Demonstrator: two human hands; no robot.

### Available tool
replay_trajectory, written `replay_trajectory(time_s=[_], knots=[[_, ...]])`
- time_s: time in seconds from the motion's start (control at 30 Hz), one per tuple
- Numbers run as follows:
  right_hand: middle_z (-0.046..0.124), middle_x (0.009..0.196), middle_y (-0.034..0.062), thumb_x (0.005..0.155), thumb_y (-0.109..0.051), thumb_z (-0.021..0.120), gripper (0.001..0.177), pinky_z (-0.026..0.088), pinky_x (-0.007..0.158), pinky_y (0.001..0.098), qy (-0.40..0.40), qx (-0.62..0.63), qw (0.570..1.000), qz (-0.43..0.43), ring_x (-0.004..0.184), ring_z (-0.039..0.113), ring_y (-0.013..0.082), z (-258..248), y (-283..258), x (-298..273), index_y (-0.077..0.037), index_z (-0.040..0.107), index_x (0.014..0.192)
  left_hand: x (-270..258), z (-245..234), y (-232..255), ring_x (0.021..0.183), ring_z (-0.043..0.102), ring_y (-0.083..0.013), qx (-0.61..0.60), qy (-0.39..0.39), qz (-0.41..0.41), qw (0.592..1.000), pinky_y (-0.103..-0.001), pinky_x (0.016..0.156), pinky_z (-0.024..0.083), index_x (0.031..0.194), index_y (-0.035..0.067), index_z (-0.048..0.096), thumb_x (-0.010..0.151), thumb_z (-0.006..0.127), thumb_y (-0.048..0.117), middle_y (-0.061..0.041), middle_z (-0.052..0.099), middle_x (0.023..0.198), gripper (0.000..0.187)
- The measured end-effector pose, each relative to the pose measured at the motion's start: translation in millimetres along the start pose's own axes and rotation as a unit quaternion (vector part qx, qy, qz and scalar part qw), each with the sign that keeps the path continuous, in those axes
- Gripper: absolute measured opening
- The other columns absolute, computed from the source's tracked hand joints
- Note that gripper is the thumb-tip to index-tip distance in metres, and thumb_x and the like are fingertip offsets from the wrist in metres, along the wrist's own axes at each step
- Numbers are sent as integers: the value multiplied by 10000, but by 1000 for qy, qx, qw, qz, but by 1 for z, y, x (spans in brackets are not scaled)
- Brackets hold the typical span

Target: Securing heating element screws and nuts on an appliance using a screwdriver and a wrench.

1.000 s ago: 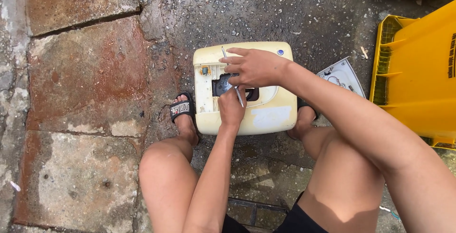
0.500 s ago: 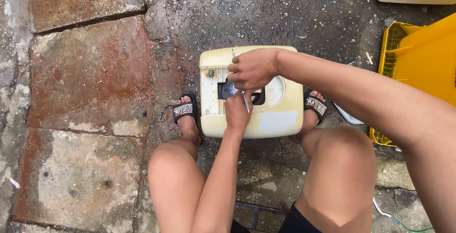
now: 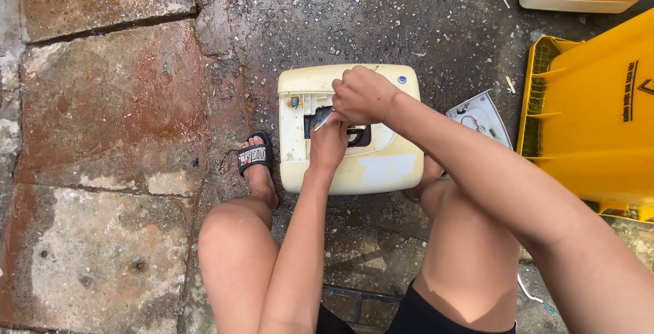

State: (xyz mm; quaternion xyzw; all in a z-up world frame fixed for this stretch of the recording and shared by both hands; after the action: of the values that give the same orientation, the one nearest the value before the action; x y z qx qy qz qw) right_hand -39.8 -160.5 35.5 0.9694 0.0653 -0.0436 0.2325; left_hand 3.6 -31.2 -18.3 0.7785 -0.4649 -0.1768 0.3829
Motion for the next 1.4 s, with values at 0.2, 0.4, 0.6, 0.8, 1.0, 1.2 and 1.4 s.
replay_trajectory(time_s=[0.2,0.4,0.6,0.8,1.0,1.2,1.4], knots=[[605,656,51,979,-516,444,504,529,530,420,-68,43,989,123,607,661,243,-22,-5,0,-185,756,762,14,31,-38,654,697,-358,56,-58,-20,997,-454,570,570,978,77,696,1043,531,169,-86,656,660,200],[737,799,100,1009,-604,427,602,571,678,463,-63,153,967,192,765,737,304,-35,8,-21,-141,802,921,9,6,-15,694,699,-404,5,-67,-29,997,-502,558,535,1033,-1,714,1037,586,146,-160,704,720,194],[725,857,3,968,-691,568,517,429,1151,452,127,142,974,126,972,737,230,-45,22,-31,-203,736,927,10,-23,10,477,559,-175,-40,-9,13,999,-325,552,483,786,132,683,1016,631,203,-8,555,494,246],[779,1025,-24,913,-669,574,485,329,1236,455,175,146,973,27,1180,688,171,-60,22,-38,-213,727,979,0,-19,17,553,614,-426,-9,42,27,999,-510,516,454,699,77,562,953,651,242,-155,545,508,316],[776,1095,-11,963,-657,521,495,373,1220,430,129,143,981,-22,1260,652,167,-52,11,-41,-227,745,1064,-12,0,-7,526,620,-403,9,47,33,998,-427,506,485,637,80,461,920,654,179,-147,513,485,356],[771,1086,-4,975,-680,478,540,372,1216,417,117,130,984,-34,1264,650,161,-43,3,-32,-228,737,1118,-14,4,-14,532,630,-381,-16,64,10,998,-398,501,484,625,81,454,911,646,152,-144,521,492,351],[766,995,-5,966,-735,462,589,413,1184,405,124,130,983,-47,1190,683,154,-54,9,-31,-224,748,1030,-11,2,-12,500,626,-329,-28,56,4,998,-367,497,476,599,110,447,925,626,133,-117,539,483,373]])
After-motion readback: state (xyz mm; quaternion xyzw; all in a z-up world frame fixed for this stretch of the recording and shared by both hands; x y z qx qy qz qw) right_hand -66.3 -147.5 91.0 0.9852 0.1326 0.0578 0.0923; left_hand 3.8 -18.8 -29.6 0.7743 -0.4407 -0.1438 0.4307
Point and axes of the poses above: each hand's wrist, its own x-axis towards the middle knuckle, its own z-axis out of the palm, y = z × x, the point moved 3 cm from there along x, towards the middle knuckle
